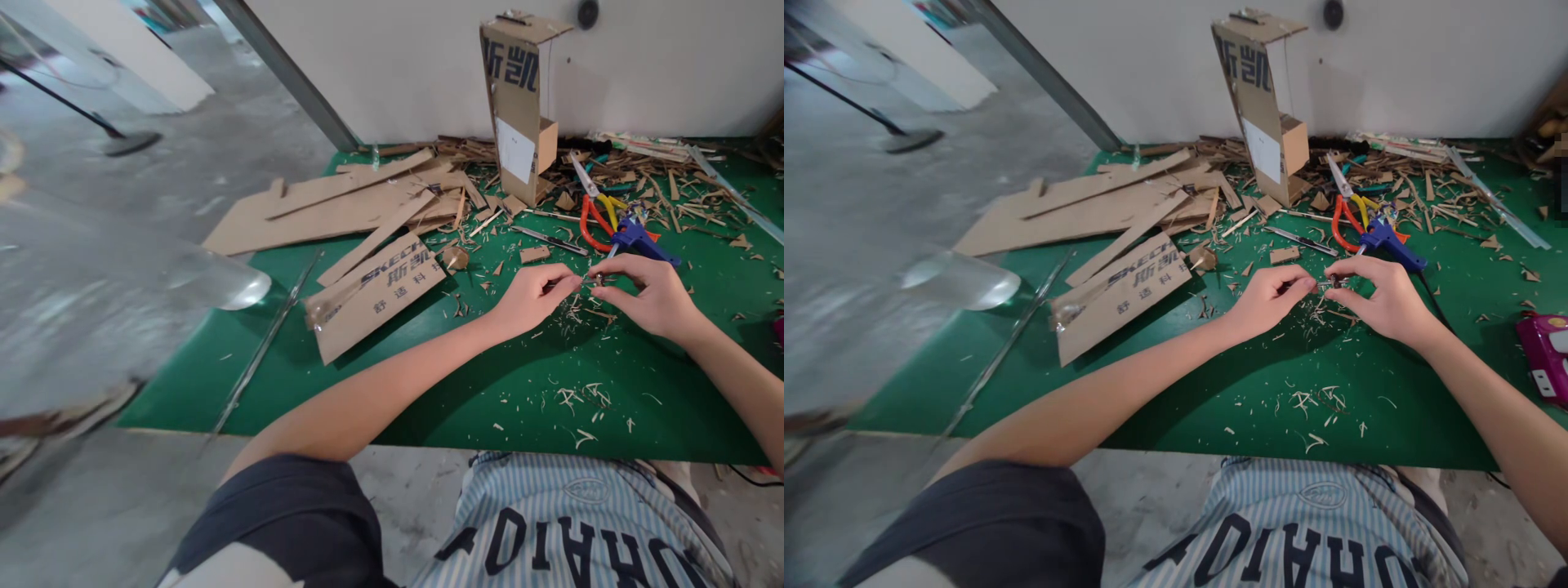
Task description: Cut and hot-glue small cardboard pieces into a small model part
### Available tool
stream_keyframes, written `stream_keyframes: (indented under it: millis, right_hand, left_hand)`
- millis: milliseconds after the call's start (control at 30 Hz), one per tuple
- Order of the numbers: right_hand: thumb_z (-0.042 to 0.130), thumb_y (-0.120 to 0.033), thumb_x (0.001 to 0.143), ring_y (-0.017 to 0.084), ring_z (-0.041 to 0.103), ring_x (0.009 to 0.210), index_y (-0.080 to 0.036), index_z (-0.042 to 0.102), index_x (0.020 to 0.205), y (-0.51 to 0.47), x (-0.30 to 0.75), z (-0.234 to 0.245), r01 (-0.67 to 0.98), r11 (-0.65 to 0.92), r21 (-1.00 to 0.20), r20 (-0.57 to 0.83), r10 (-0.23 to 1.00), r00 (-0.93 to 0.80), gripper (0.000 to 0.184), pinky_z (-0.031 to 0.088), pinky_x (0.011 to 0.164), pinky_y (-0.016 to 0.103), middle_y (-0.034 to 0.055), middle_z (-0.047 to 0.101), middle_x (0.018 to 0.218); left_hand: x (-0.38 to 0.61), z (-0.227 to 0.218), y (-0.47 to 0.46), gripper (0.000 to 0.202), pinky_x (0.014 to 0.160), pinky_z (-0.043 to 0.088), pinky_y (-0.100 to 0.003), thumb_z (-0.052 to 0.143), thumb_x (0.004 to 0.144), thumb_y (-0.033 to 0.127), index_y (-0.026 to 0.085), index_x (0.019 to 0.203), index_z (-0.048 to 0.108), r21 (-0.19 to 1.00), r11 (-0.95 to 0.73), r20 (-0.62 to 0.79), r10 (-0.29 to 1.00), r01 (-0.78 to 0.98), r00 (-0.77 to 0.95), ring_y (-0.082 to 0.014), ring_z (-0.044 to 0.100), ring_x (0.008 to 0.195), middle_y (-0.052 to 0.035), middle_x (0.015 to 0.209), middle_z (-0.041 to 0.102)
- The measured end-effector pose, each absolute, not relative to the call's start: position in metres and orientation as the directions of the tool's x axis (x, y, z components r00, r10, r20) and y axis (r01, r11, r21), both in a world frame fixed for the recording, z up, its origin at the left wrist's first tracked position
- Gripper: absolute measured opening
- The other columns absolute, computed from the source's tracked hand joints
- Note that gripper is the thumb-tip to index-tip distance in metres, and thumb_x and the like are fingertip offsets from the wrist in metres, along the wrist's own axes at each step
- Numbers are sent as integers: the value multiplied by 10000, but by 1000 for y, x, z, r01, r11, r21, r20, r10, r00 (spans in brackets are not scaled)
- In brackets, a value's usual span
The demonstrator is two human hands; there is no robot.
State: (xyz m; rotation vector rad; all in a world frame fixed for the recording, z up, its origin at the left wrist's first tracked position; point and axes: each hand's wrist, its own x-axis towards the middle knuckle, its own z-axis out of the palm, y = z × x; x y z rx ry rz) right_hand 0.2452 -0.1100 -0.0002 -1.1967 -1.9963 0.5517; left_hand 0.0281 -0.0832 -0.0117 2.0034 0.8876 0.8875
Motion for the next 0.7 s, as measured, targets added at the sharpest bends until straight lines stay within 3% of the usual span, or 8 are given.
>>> stream_keyframes:
  millis: [200,367,700]
  right_hand:
    - [751,-353,857,250,728,929,-203,768,1025,-110,246,0,546,456,-702,349,890,-294,226,589,714,363,84,776,1017]
    - [768,-360,843,238,717,964,-196,743,1036,-106,250,-6,472,453,-756,319,885,-339,254,584,899,406,78,758,1034]
    - [811,-367,809,231,707,1017,-194,692,1136,-107,250,-7,334,414,-847,287,884,-368,389,591,950,405,86,730,1119]
  left_hand:
    - [28,-14,-82,342,552,324,-263,517,989,381,180,749,656,832,-478,288,807,283,516,-102,425,556,23,621,543]
    - [29,-17,-82,344,556,342,-257,521,989,383,176,748,652,813,-497,297,801,302,520,-106,462,582,10,649,581]
    - [28,-15,-84,299,597,388,-258,536,986,361,172,807,683,808,-525,331,780,268,531,-110,507,624,-9,719,641]
